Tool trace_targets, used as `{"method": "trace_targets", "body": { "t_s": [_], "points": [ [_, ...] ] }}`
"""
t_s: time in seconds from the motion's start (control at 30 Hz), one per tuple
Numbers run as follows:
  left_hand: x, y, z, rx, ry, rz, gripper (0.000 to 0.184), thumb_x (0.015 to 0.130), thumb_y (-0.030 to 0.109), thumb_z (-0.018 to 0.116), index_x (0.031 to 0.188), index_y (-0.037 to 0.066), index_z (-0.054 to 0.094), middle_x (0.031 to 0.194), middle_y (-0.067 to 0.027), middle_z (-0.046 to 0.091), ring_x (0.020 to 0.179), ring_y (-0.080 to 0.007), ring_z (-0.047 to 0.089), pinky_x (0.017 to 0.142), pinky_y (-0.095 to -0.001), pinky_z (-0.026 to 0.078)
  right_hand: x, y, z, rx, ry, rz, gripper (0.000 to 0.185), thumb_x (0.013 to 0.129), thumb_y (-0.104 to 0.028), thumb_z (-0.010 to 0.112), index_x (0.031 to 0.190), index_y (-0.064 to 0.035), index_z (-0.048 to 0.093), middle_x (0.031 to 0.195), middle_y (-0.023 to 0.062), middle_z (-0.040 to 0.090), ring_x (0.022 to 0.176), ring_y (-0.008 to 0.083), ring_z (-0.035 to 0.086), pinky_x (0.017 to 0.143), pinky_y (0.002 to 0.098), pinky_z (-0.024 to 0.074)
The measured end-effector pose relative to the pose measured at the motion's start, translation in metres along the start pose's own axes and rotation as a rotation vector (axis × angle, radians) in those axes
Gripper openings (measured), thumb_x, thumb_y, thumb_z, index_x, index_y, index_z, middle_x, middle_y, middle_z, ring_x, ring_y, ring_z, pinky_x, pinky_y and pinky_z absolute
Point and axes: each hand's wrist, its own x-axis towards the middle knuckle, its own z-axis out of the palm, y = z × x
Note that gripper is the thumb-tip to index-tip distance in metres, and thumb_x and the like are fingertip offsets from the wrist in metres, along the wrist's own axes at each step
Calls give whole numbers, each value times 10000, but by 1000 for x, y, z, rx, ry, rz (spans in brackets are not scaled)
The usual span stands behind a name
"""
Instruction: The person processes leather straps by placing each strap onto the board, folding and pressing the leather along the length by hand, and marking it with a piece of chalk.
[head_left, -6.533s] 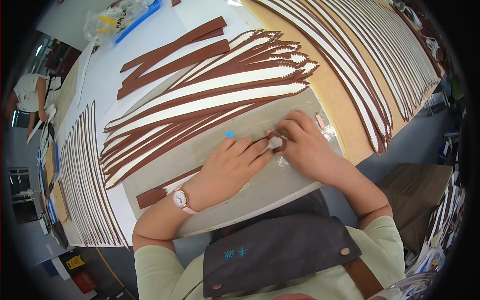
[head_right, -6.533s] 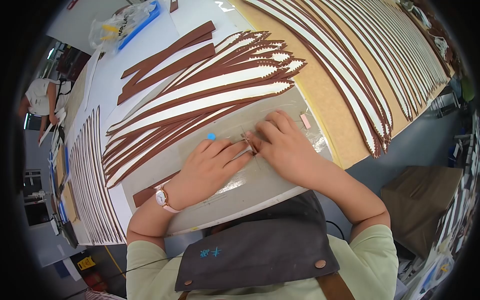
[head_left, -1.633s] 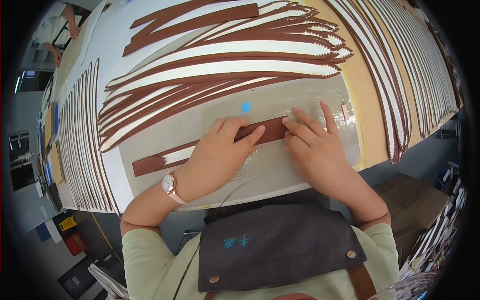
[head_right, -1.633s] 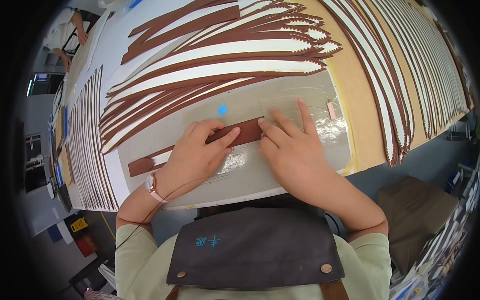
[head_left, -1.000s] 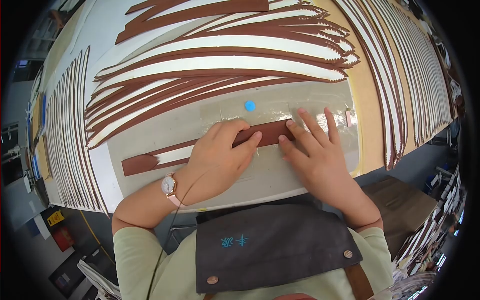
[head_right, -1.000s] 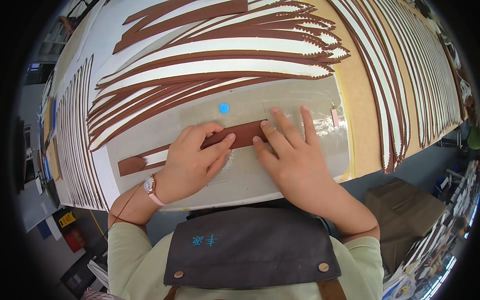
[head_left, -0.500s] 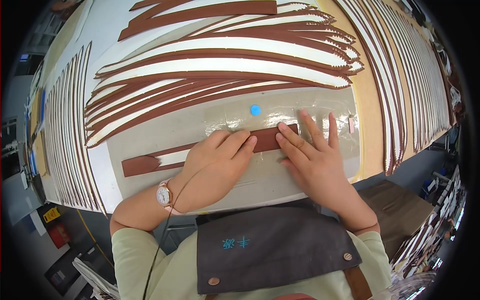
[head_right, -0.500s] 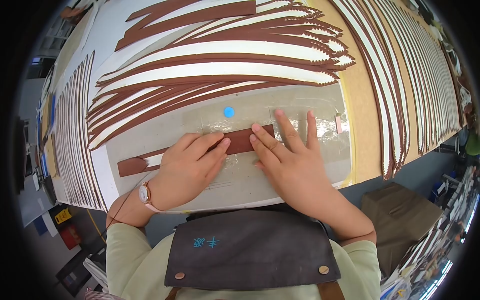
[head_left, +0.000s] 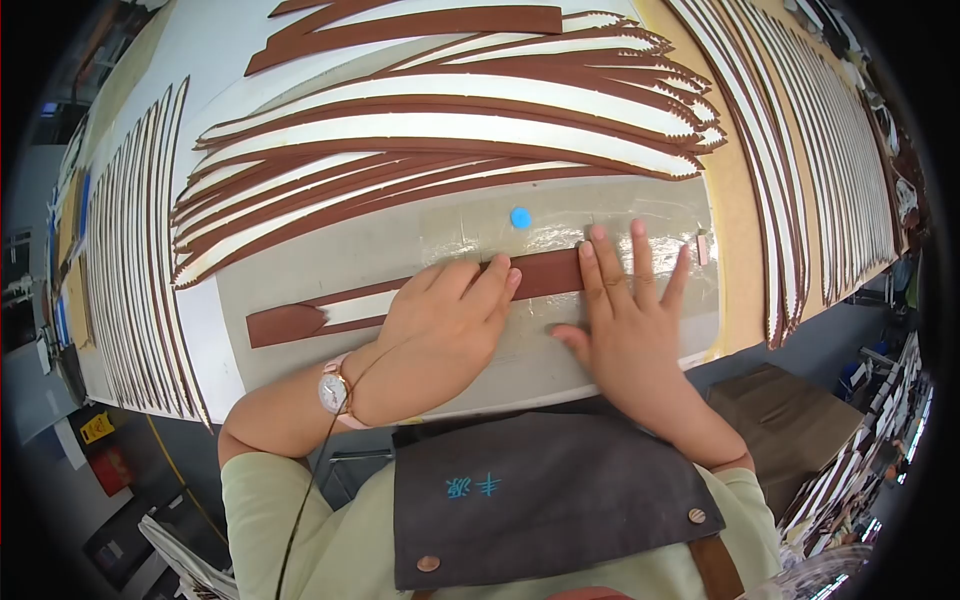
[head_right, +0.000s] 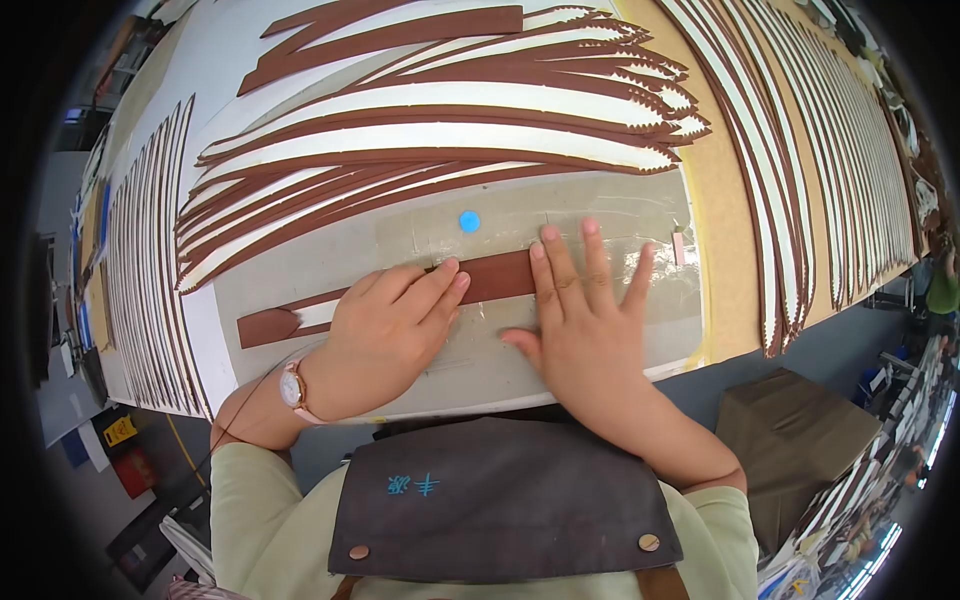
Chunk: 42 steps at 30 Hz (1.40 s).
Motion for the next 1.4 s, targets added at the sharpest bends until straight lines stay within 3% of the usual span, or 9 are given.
{"method": "trace_targets", "body": {
  "t_s": [0.13, 0.27, 0.37, 0.5, 0.6, 0.73, 1.0, 1.2, 1.4],
  "points": [
    [0, 8, -3, 32, -54, -14, 351, 837, 107, 716, 1153, -47, 713, 1244, -155, 678, 1020, -244, 630, 792, -338, 569, 12, -27, 4, 198, -44, -70, 960, 840, -656, 637, 1466, 57, 495, 1600, 190, 404, 1532, 388, 280, 1155, 777, 107],
    [-4, 11, -7, 60, -105, -2, 369, 832, 88, 682, 1153, -93, 694, 1266, -212, 663, 1070, -284, 635, 835, -352, 576, 10, -27, 10, 169, -8, -154, 946, 849, -665, 629, 1491, 16, 486, 1608, 154, 406, 1521, 365, 308, 1152, 779, 96],
    [-10, 11, -6, 92, -101, 5, 414, 807, 80, 669, 1172, -116, 678, 1280, -238, 653, 1094, -306, 635, 846, -350, 577, 0, -6, 6, 6, 30, 12, 920, 847, -654, 641, 1486, -8, 503, 1607, 127, 413, 1518, 356, 316, 1153, 775, 105],
    [-11, 13, -8, 132, -131, 20, 469, 774, 67, 661, 1199, -133, 659, 1311, -259, 635, 1122, -311, 629, 861, -339, 576, 6, -18, 0, 23, 29, 53, 875, 849, -614, 670, 1461, -5, 530, 1590, 100, 436, 1520, 371, 297, 1141, 791, 114],
    [-11, 14, -9, 72, -143, -13, 477, 765, 58, 653, 1200, -137, 658, 1332, -264, 624, 1130, -307, 624, 869, -335, 576, 8, -37, 12, 197, 54, -160, 853, 847, -613, 670, 1450, -22, 551, 1583, 79, 446, 1519, 389, 287, 1127, 808, 113],
    [-15, 13, -5, 103, -134, -7, 483, 756, 67, 652, 1195, -133, 665, 1332, -268, 622, 1106, -293, 622, 858, -330, 580, -8, -16, 0, 53, 65, -64, 779, 850, -578, 694, 1447, -91, 574, 1583, 45, 452, 1508, 381, 317, 1106, 828, 121],
    [-16, 14, -2, 108, -123, -14, 439, 799, 88, 666, 1185, -122, 675, 1304, -263, 641, 1039, -272, 629, 787, -322, 591, -12, -17, 0, 96, 36, -106, 644, 870, -521, 714, 1440, -247, 588, 1578, 82, 451, 1483, 438, 339, 1090, 838, 143],
    [-15, 10, 2, 52, -95, -16, 387, 884, 147, 688, 1163, -121, 685, 1262, -261, 659, 1011, -280, 642, 793, -345, 586, -16, 4, -15, 110, 83, -78, 527, 886, -417, 740, 1364, -213, 652, 1555, 104, 467, 1484, 449, 328, 1132, 793, 150],
    [-16, 11, 3, 32, -44, -25, 377, 877, 150, 692, 1144, -117, 695, 1244, -261, 669, 1011, -280, 645, 804, -356, 585, -4, -13, -14, 60, 103, -120, 506, 875, -363, 759, 1348, -210, 666, 1513, 100, 517, 1482, 471, 319, 1139, 785, 163]
  ]
}}
